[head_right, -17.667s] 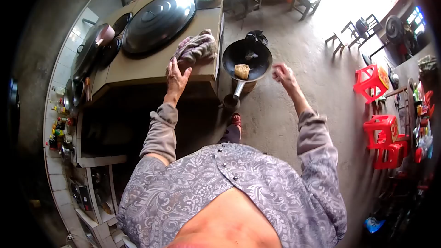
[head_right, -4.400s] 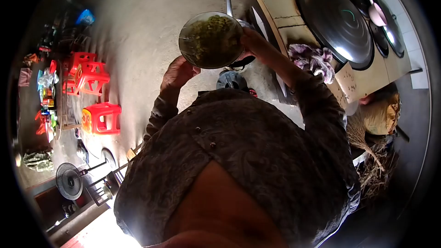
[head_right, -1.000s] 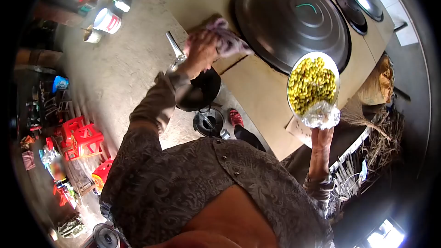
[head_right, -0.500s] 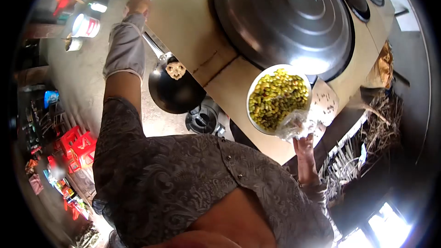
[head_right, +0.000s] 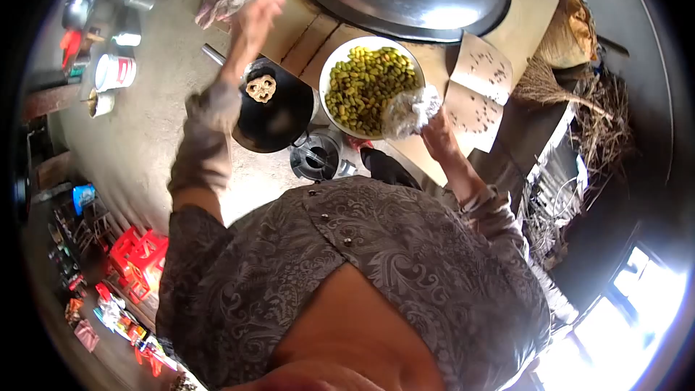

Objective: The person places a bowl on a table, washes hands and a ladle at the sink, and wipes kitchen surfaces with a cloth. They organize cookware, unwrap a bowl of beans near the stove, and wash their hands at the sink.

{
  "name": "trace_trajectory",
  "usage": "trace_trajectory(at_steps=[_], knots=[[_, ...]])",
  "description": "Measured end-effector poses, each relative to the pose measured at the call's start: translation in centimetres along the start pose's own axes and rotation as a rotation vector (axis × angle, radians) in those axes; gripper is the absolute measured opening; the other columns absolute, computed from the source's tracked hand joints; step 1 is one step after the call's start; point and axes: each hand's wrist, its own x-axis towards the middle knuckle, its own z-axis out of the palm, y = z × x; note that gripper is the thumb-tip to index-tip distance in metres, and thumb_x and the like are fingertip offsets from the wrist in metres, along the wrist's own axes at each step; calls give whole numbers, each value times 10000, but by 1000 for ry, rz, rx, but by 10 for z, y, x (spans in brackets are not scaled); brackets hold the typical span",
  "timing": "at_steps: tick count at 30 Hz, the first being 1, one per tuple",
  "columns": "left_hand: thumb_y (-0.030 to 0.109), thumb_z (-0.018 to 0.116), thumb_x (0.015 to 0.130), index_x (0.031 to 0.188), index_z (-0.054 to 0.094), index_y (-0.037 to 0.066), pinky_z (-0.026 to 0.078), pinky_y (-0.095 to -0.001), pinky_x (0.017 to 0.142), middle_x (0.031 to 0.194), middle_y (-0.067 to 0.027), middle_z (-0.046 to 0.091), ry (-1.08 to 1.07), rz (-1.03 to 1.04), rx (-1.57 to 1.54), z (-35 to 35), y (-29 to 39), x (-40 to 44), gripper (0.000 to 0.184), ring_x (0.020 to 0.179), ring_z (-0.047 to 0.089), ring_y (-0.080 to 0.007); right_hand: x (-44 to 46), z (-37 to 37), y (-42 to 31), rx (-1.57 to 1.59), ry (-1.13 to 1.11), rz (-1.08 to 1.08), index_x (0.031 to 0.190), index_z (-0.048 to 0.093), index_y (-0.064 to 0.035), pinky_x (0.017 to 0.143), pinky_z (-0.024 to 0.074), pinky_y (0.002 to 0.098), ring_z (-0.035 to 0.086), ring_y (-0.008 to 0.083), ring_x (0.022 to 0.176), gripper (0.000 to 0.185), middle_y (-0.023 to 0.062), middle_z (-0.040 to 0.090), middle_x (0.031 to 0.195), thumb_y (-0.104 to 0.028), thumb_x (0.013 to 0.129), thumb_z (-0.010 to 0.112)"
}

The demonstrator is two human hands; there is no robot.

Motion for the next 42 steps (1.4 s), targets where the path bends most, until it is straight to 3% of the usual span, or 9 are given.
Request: trace_trajectory(at_steps=[4, 7, 18, 24, 27, 36, 39, 40, 42], knots=[[562, 393, 932, 1226, 516, 61, 427, -242, 489, 1041, -62, 602, -540, -239, -595, 25, 63, -111, 594, 688, 568, -92, 3, 1, -8, 156, -34, 25, 1349, 355, -22, 957, 424, 376, 437, 253, 1207, 499, 161, 439, 1313, -101, 900, 557], [397, 426, 965, 1340, 401, 56, 456, -228, 508, 1057, -60, 580, -430, -321, -699, 44, 59, -145, 508, 712, 594, -88, 7, 13, -22, 763, -3, 147, 1397, 258, -52, 833, 512, 361, 536, 202, 1104, 598, 117, 473, 1295, -278, 930, 555], [160, 448, 916, 1328, 388, -34, 494, -264, 673, 1071, -131, 585, -232, -203, -473, 58, 83, -180, 459, 798, 605, -175, 17, -7, -83, 589, 84, -100, 1426, 237, -52, 794, 508, 307, 554, 168, 1053, 929, 80, 554, 1165, -602, 783, 621], [179, 428, 929, 1340, 364, -19, 521, -264, 592, 1023, -115, 617, -175, -360, -792, 71, 77, -186, 461, 695, 623, -161, 33, -24, -50, 927, 297, -63, 1226, 505, -112, 951, 417, 401, 538, 192, 1101, 420, 32, 567, 1207, -411, 930, 493], [164, 402, 929, 1285, 391, -16, 546, -274, 605, 989, -122, 624, -100, -179, -663, 91, 51, -186, 398, 683, 639, -183, 33, -37, -47, 1159, 335, 32, 1191, 530, -129, 923, 429, 399, 536, 203, 1099, 361, 31, 579, 1188, -380, 940, 469], [176, 454, 938, 1241, 407, 6, 542, -284, 528, 983, -142, 615, -32, -387, -964, 108, 50, -172, 351, 642, 644, -214, 32, -52, -64, 1545, 181, 177, 1174, 503, -63, 823, 486, 391, 554, 259, 997, 386, 109, 578, 1115, -360, 961, 379], [149, 543, 903, 1215, 432, 19, 522, -291, 558, 921, -131, 603, 54, -332, -113, 90, 73, -166, 356, 671, 620, -200, 36, -44, -82, 1509, 184, 204, 1178, 496, -41, 841, 487, 394, 546, 264, 1019, 404, 114, 566, 1140, -359, 965, 365], [100, 605, 853, 1189, 474, 35, 511, -315, 610, 881, -123, 578, 322, 67, 307, 93, 65, -165, 366, 728, 592, -198, 38, -40, -88, 1478, 177, 218, 1192, 483, -31, 872, 482, 388, 532, 260, 1056, 401, 117, 549, 1168, -342, 957, 390], [68, 641, 814, 1170, 516, 50, 507, -326, 674, 919, -114, 578, 260, 97, -93, 74, 142, -175, 378, 783, 587, -209, 42, -26, -104, 1452, 138, 214, 1202, 475, -23, 884, 480, 384, 523, 259, 1076, 398, 122, 543, 1185, -323, 947, 417]])
